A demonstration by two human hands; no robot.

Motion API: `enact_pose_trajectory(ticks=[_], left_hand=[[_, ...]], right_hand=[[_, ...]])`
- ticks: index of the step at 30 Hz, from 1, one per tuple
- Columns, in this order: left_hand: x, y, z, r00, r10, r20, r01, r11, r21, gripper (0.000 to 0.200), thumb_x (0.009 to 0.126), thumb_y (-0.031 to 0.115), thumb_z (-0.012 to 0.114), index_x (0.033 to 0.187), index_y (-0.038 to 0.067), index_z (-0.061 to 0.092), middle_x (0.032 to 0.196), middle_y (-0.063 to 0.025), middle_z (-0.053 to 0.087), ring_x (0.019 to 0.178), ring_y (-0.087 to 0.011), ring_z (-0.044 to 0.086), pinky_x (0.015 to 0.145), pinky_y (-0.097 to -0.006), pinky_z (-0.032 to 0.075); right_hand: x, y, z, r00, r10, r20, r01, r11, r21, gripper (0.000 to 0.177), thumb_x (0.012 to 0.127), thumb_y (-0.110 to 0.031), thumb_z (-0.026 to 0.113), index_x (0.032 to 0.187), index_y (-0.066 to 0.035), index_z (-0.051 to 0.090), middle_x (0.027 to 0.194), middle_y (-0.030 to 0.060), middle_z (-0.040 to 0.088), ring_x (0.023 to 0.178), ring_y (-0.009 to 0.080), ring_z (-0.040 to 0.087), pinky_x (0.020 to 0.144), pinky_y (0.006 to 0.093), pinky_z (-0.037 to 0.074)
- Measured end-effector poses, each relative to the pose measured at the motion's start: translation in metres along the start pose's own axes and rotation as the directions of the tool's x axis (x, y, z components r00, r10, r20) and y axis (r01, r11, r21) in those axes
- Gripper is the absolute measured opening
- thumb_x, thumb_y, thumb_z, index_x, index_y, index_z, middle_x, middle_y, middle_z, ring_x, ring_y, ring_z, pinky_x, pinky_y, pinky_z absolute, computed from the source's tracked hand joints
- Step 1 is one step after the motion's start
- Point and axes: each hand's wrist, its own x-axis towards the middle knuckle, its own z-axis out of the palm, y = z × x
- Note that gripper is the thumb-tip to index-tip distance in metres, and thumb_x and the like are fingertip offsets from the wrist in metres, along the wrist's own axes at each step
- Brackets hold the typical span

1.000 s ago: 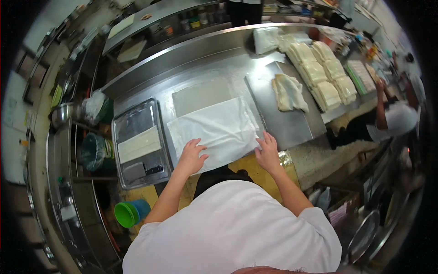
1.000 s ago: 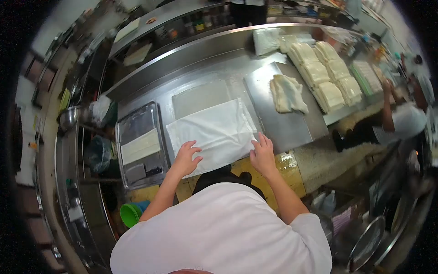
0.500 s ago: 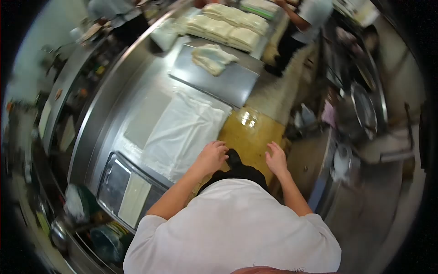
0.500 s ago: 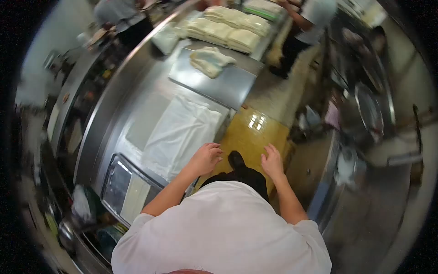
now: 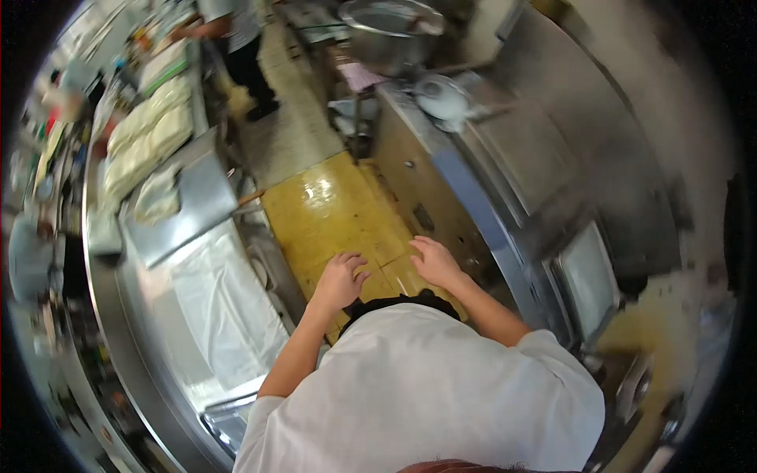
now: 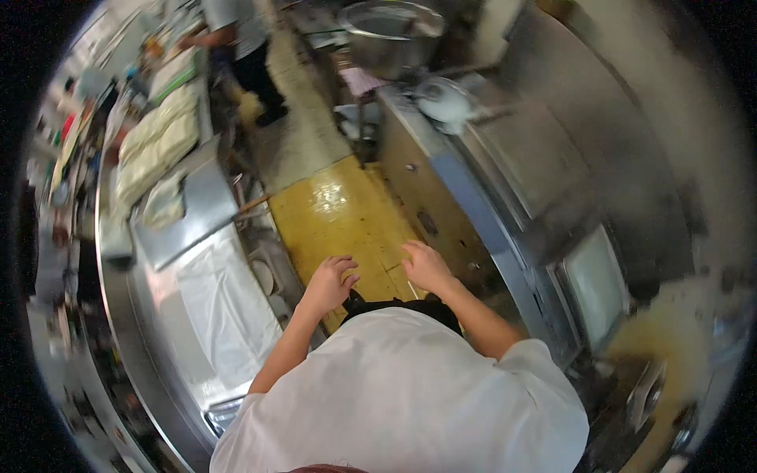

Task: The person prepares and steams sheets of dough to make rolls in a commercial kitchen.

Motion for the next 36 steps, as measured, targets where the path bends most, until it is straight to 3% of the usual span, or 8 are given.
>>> enact_pose_trajectory(ticks=[5, 12, 18, 20, 24, 26, 30, 36], left_hand=[[0.023, 0.041, 0.038, 0.976, 0.086, 0.199, -0.094, 0.995, 0.030, 0.027, 0.086, 0.014, 0.072, 0.109, 0.000, 0.070, 0.126, -0.0206, 0.065, 0.116, -0.0402, 0.060, 0.100, -0.0445, 0.049], [0.040, 0.112, 0.127, 0.949, 0.167, 0.269, -0.201, 0.974, 0.106, 0.022, 0.084, 0.011, 0.073, 0.104, 0.001, 0.071, 0.115, -0.0196, 0.069, 0.108, -0.0397, 0.063, 0.093, -0.0450, 0.052], [0.045, 0.188, 0.212, 0.921, 0.201, 0.333, -0.247, 0.964, 0.101, 0.022, 0.084, 0.011, 0.073, 0.104, 0.001, 0.071, 0.113, -0.0198, 0.069, 0.107, -0.0405, 0.063, 0.092, -0.0452, 0.052], [0.052, 0.215, 0.235, 0.907, 0.220, 0.359, -0.271, 0.958, 0.096, 0.022, 0.084, 0.011, 0.073, 0.104, 0.001, 0.071, 0.112, -0.0199, 0.070, 0.107, -0.0406, 0.063, 0.092, -0.0452, 0.052], [0.066, 0.263, 0.264, 0.855, 0.296, 0.426, -0.353, 0.933, 0.061, 0.023, 0.085, 0.012, 0.073, 0.105, 0.001, 0.071, 0.113, -0.0200, 0.070, 0.107, -0.0401, 0.064, 0.093, -0.0448, 0.052], [0.074, 0.278, 0.275, 0.834, 0.315, 0.453, -0.386, 0.920, 0.071, 0.023, 0.085, 0.012, 0.073, 0.105, 0.001, 0.071, 0.113, -0.0200, 0.070, 0.107, -0.0398, 0.064, 0.093, -0.0446, 0.052], [0.099, 0.308, 0.301, 0.786, 0.319, 0.530, -0.405, 0.913, 0.051, 0.025, 0.087, 0.015, 0.073, 0.108, 0.002, 0.071, 0.113, -0.0196, 0.070, 0.107, -0.0372, 0.066, 0.092, -0.0436, 0.052], [0.178, 0.381, 0.399, 0.611, 0.368, 0.701, -0.373, 0.915, -0.155, 0.026, 0.091, 0.019, 0.068, 0.109, 0.001, 0.071, 0.107, -0.0197, 0.072, 0.099, -0.0335, 0.070, 0.087, -0.0373, 0.054]], right_hand=[[-0.062, 0.055, -0.037, 0.985, 0.114, -0.131, -0.105, 0.991, 0.078, 0.041, 0.087, -0.018, 0.065, 0.124, 0.001, 0.063, 0.137, 0.0228, 0.058, 0.125, 0.0389, 0.056, 0.107, 0.0429, 0.045], [-0.178, 0.194, -0.101, 0.879, 0.332, -0.342, -0.292, 0.942, 0.163, 0.034, 0.086, -0.016, 0.064, 0.115, 0.001, 0.068, 0.126, 0.0208, 0.064, 0.118, 0.0386, 0.059, 0.103, 0.0462, 0.047], [-0.278, 0.310, -0.158, 0.633, 0.491, -0.598, -0.497, 0.850, 0.171, 0.033, 0.088, -0.018, 0.062, 0.116, 0.001, 0.068, 0.125, 0.0222, 0.064, 0.116, 0.0388, 0.060, 0.103, 0.0448, 0.047], [-0.308, 0.340, -0.184, 0.570, 0.429, -0.700, -0.590, 0.807, 0.014, 0.034, 0.090, -0.019, 0.063, 0.117, 0.000, 0.068, 0.126, 0.0229, 0.064, 0.117, 0.0383, 0.060, 0.103, 0.0448, 0.047], [-0.356, 0.374, -0.217, 0.556, 0.610, -0.565, -0.699, 0.711, 0.080, 0.032, 0.092, -0.024, 0.062, 0.111, 0.000, 0.070, 0.118, 0.0222, 0.067, 0.113, 0.0386, 0.062, 0.099, 0.0468, 0.049], [-0.372, 0.364, -0.234, 0.485, 0.824, -0.295, -0.814, 0.548, 0.194, 0.032, 0.093, -0.029, 0.060, 0.103, -0.001, 0.072, 0.110, 0.0216, 0.070, 0.107, 0.0394, 0.064, 0.094, 0.0489, 0.051], [-0.401, 0.389, -0.197, 0.492, 0.787, -0.372, -0.754, 0.599, 0.269, 0.033, 0.093, -0.032, 0.060, 0.097, -0.002, 0.073, 0.106, 0.0216, 0.071, 0.102, 0.0407, 0.066, 0.090, 0.0499, 0.052], [-0.413, 0.377, -0.161, 0.476, 0.590, -0.652, -0.688, 0.711, 0.141, 0.044, 0.091, -0.028, 0.063, 0.128, -0.003, 0.062, 0.130, 0.0189, 0.062, 0.123, 0.0371, 0.054, 0.111, 0.0502, 0.035]])
